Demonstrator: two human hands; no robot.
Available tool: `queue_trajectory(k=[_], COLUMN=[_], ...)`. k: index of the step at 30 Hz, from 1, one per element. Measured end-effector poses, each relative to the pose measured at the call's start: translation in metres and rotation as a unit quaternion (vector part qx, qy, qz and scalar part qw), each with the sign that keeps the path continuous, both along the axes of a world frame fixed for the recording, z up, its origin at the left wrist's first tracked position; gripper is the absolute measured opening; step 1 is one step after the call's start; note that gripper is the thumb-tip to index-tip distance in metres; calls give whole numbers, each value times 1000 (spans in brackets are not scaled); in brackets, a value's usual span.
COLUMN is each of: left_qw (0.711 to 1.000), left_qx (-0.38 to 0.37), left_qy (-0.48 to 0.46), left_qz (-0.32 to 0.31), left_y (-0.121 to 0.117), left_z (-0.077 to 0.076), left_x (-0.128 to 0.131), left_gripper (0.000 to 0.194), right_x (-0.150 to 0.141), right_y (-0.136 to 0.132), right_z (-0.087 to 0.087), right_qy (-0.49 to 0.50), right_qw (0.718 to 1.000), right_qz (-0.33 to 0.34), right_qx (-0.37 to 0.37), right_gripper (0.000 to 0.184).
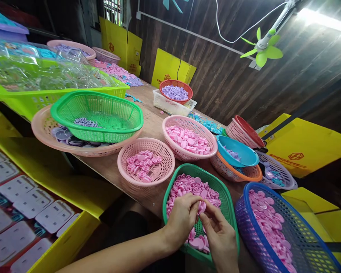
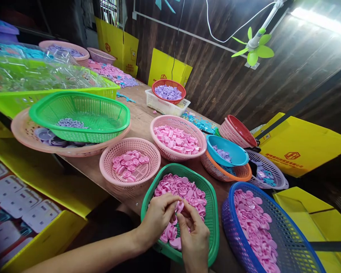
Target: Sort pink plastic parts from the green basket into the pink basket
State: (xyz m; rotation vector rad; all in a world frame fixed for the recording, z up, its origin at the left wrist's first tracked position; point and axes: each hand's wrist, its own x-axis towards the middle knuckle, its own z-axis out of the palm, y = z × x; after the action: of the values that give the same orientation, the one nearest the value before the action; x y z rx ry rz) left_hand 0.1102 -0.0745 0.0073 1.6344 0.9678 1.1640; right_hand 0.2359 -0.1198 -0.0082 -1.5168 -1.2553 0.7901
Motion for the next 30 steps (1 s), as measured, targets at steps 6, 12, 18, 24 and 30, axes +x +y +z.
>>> queue_trajectory(k=[6,12,18,24,30], left_qw=[999,934,874,847,853], left_qx=[31,159,234,204,174], left_qy=[19,273,424,446,469], left_qz=[-30,169,38,-203,-151], left_y=[21,93,77,72,97], left_z=[13,24,9,-10,-12], left_x=[-20,-97,-73,-8,-7], left_gripper=[27,28,31,18,26], right_x=[8,47,31,16,31], right_y=[19,49,51,47,40], right_z=[19,16,-7,-19,-19], right_qy=[7,-265,-518,-539,-526], right_qw=[998,951,805,790,799], right_qz=[60,156,265,259,257], right_qx=[-3,-34,-117,-137,-136], right_gripper=[44,25,21,11,26])
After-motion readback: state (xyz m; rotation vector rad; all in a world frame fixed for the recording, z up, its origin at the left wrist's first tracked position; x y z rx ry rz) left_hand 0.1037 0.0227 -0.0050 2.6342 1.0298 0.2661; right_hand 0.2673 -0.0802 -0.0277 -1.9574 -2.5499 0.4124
